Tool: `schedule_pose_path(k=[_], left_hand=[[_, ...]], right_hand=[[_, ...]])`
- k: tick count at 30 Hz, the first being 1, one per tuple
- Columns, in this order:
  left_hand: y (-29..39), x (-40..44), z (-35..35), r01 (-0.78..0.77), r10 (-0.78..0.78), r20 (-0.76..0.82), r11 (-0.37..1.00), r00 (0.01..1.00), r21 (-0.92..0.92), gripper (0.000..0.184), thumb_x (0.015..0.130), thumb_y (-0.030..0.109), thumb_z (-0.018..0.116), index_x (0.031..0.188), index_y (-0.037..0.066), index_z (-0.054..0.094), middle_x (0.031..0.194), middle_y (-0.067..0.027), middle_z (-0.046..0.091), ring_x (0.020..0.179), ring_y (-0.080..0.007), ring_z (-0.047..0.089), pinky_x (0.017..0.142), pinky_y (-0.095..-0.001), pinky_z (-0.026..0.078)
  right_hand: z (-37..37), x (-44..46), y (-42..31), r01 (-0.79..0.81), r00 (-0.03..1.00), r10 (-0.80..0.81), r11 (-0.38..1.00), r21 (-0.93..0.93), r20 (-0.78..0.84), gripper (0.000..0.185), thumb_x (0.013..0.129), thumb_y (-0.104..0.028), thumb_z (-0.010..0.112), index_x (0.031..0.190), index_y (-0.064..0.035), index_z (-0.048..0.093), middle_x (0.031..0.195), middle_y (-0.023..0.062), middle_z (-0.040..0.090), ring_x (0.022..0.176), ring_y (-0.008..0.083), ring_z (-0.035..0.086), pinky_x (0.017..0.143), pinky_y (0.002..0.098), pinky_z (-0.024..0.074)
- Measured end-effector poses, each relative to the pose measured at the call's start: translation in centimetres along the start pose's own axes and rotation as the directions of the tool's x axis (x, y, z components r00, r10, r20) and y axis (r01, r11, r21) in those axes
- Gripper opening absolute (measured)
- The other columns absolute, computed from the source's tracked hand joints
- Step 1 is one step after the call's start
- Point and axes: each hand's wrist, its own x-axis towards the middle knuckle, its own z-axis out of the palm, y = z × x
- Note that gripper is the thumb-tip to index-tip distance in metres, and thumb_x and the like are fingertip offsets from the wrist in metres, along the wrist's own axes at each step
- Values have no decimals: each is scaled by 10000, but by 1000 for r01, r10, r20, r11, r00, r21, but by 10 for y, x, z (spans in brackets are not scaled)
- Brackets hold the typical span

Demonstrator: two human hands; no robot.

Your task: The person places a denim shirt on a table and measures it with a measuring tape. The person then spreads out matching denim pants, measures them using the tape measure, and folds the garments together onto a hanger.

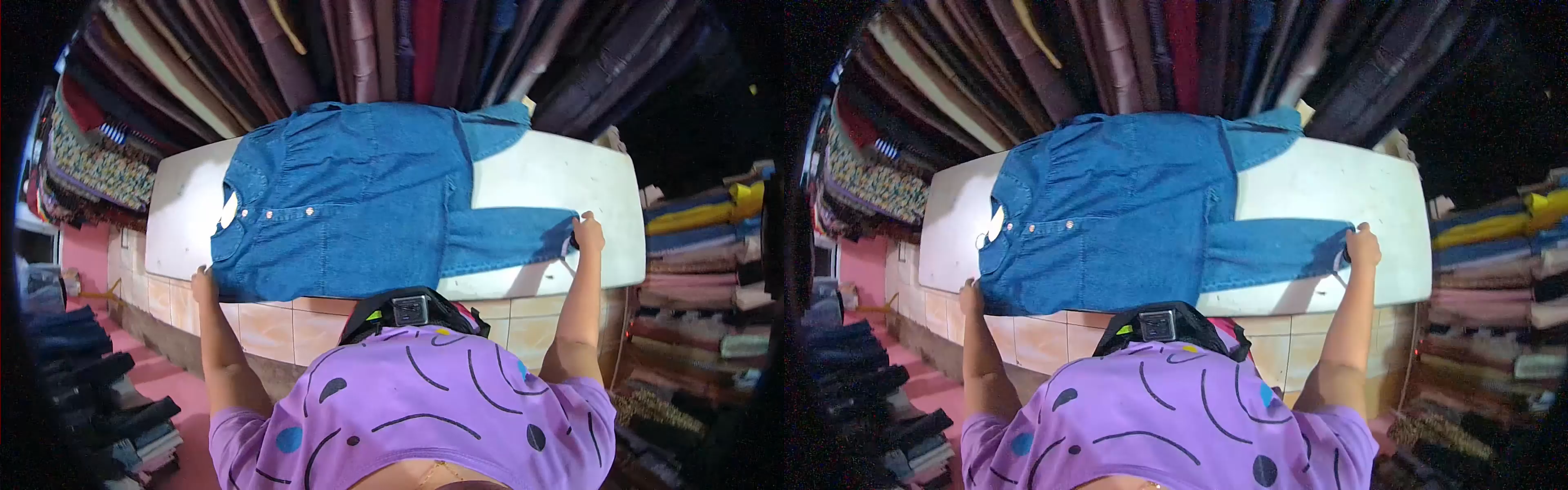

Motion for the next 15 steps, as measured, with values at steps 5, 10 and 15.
schedule_pose_path(k=[5,10,15], left_hand=[[58,49,-21,-262,225,-195,947,954,-188,337,847,309,571,1133,132,597,1180,-149,553,1098,-335,498,927,-423,410],[183,96,-55,-594,526,-280,744,803,-306,255,840,194,579,1068,87,619,1123,-156,576,1082,-330,504,921,-397,413],[290,151,-38,-759,735,-203,597,647,-261,299,855,255,558,1109,102,598,1196,-133,545,1151,-300,477,975,-402,383]], right_hand=[[-16,22,-91,284,953,-265,950,130,-145,512,796,-358,600,1266,-249,430,966,192,644,897,367,621,740,471,495],[-12,55,-204,440,896,-436,897,32,-89,705,791,-344,614,1388,-344,239,936,203,643,876,376,624,739,482,491],[-1,71,-275,470,882,-470,882,29,-15,717,799,-357,599,1396,-390,203,982,219,635,904,377,621,769,483,489]])
